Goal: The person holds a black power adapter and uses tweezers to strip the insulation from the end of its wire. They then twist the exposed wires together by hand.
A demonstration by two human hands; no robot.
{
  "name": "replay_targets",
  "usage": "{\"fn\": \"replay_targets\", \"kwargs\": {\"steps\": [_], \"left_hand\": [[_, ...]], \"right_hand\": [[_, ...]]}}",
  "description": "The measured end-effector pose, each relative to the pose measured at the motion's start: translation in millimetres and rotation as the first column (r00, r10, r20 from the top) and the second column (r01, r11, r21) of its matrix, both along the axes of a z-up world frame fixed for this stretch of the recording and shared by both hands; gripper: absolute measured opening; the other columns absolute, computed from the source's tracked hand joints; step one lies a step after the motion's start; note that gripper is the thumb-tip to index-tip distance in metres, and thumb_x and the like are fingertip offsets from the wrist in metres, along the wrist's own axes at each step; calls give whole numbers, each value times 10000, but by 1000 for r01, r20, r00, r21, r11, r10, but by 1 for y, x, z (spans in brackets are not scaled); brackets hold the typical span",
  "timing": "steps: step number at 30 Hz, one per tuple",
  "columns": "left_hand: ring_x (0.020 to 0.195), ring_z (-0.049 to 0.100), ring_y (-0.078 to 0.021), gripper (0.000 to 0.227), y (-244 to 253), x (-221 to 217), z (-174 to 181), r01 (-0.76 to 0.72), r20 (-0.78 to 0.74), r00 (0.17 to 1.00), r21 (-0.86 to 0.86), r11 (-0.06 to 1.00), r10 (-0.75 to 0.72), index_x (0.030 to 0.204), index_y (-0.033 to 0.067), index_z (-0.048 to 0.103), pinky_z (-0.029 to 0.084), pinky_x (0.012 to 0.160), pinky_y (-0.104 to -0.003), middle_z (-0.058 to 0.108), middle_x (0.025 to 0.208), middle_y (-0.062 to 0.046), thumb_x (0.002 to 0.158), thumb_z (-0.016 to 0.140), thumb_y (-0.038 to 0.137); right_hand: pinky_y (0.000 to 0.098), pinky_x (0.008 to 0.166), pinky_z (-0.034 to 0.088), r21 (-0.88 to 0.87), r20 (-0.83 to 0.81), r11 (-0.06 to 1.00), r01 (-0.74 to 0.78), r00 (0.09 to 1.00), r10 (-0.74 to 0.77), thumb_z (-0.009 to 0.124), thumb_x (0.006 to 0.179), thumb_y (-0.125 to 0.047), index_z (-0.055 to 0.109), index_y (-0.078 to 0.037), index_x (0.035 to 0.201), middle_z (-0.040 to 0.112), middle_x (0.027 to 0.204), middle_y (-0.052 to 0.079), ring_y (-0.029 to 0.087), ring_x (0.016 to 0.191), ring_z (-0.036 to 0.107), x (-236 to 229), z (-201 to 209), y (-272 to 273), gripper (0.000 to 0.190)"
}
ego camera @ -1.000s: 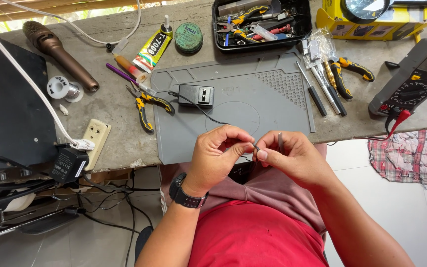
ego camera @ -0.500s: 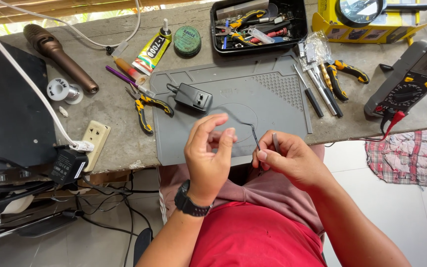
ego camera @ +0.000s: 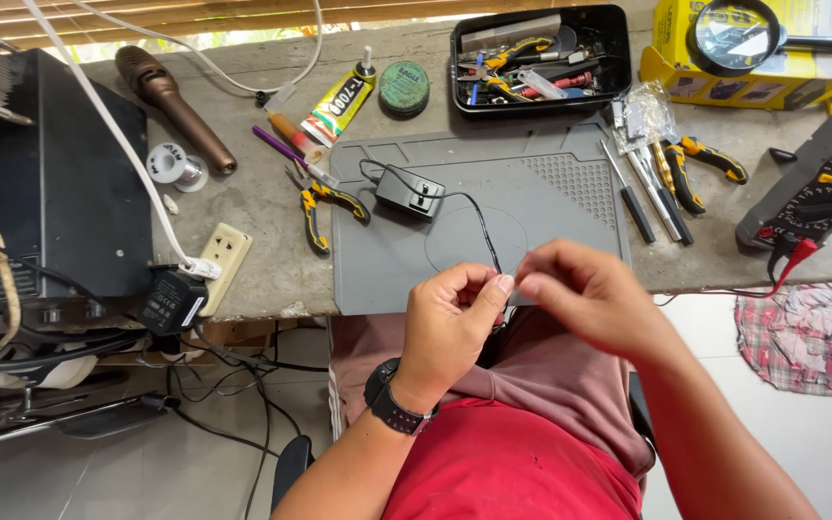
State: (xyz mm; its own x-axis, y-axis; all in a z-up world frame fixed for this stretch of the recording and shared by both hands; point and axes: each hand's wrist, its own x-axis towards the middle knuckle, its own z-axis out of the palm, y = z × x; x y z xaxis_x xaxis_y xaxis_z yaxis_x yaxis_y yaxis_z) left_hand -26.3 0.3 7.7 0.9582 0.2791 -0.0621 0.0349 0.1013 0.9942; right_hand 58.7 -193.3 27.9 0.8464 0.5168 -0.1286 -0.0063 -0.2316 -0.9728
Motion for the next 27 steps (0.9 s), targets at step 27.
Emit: {"fn": "replay_targets", "kwargs": {"steps": [27], "left_hand": [[648,816,-184,154,1,16,24,-22,-69,998,-196,980,9,1086,-14,804,603,479,-226,853,880,-229,1126,764,129]], "right_hand": [[381,936,656,103,231,984,147,959,-167,703,1157,-172,920,-137,1211,846,944,71,122,951,702,-5,-9,16,226]]}}
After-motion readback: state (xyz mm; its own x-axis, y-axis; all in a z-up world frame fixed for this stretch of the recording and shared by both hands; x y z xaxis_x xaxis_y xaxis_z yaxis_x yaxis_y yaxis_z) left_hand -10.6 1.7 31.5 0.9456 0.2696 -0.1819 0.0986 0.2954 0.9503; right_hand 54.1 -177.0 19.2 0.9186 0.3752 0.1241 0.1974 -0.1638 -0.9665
